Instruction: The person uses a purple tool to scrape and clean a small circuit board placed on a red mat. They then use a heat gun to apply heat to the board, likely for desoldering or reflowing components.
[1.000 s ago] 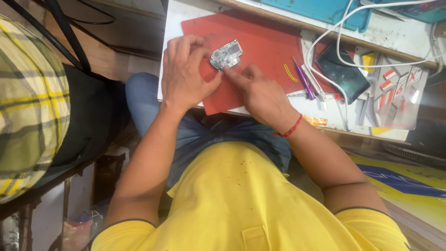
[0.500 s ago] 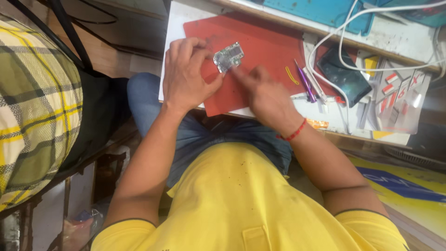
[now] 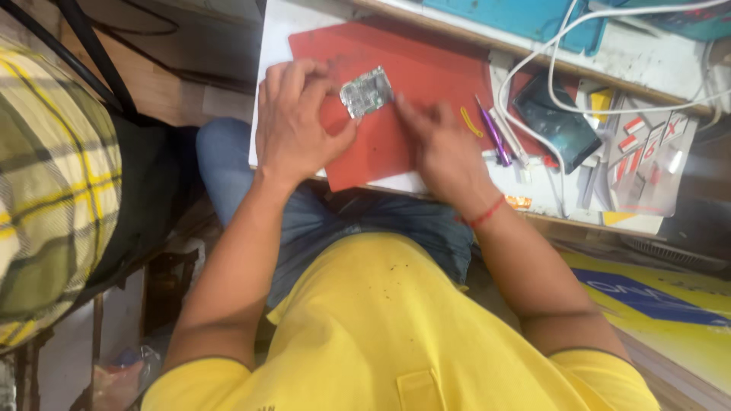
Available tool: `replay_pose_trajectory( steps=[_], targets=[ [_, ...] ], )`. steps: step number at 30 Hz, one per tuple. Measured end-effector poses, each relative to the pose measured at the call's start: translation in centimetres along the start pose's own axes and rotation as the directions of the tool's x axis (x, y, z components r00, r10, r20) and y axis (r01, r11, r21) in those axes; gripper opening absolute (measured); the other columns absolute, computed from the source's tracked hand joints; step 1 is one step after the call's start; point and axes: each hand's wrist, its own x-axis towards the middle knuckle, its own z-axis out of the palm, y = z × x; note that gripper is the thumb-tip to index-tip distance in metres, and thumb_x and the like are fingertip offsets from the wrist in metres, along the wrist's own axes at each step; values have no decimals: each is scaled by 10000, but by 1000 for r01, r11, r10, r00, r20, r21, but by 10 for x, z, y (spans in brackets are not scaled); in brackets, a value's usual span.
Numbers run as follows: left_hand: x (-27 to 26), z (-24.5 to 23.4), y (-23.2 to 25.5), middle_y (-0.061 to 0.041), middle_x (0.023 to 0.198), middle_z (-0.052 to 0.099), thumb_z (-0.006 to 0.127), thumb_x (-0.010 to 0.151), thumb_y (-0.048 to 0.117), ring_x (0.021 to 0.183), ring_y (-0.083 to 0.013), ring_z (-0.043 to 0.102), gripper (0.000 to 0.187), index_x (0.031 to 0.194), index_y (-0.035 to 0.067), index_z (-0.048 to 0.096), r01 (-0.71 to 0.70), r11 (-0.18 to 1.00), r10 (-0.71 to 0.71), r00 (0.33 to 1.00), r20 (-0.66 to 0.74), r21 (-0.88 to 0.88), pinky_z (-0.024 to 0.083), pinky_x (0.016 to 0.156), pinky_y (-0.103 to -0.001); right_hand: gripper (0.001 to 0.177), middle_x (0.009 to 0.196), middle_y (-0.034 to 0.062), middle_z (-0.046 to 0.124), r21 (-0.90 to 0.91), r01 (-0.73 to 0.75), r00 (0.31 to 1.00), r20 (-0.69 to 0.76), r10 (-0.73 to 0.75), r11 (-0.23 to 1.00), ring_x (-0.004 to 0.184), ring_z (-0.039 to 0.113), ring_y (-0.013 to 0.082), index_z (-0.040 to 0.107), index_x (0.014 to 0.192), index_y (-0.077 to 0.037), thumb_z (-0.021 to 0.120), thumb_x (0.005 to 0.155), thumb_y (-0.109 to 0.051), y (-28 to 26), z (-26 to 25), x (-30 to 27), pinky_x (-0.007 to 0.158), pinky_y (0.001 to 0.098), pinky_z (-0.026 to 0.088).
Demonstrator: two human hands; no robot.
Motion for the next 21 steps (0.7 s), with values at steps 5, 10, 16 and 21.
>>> replay_pose_trajectory(
  steps=[5, 10, 16, 21],
  targets=[
    [-2, -1, 6, -50, 1269, 565, 918, 776, 290, 1222, -296, 494, 406, 1055, 96, 696, -21, 1000, 21, 1000, -1, 0, 403, 1058, -443, 646, 1206, 254, 594, 54, -57, 998, 37, 55, 997, 915, 650, 459, 525, 1527, -156, 484, 909, 24, 3, 7, -14, 774, 511, 541],
    [-8, -1, 3, -53, 1269, 570, 916, 774, 282, 1219, -302, 494, 403, 1046, 88, 691, -12, 1000, 12, 1000, -4, 17, 405, 1044, -442, 612, 1185, 253, 588, 32, 16, 999, -29, -15, 999, 946, 659, 444, 550, 1505, -156, 498, 917, 4, 5, 7, -12, 829, 504, 543],
    [-1, 4, -1, -34, 1244, 575, 920, 786, 273, 1206, -287, 497, 389, 1049, 97, 693, -26, 1000, 26, 1000, -7, -16, 413, 1023, -441, 617, 1154, 254, 591, 30, -16, 1000, 11, 16, 999, 934, 656, 461, 541, 1515, -124, 488, 914, 7, 6, 1, -10, 794, 509, 534],
    [-7, 3, 0, -41, 1262, 578, 923, 782, 280, 1208, -294, 490, 395, 1045, 99, 691, -56, 998, 55, 998, -29, -10, 410, 1024, -449, 593, 1188, 263, 599, 16, -12, 1000, -4, 12, 1000, 893, 657, 458, 542, 1519, -141, 486, 948, 8, 2, 6, -13, 777, 516, 537]
  ],
)
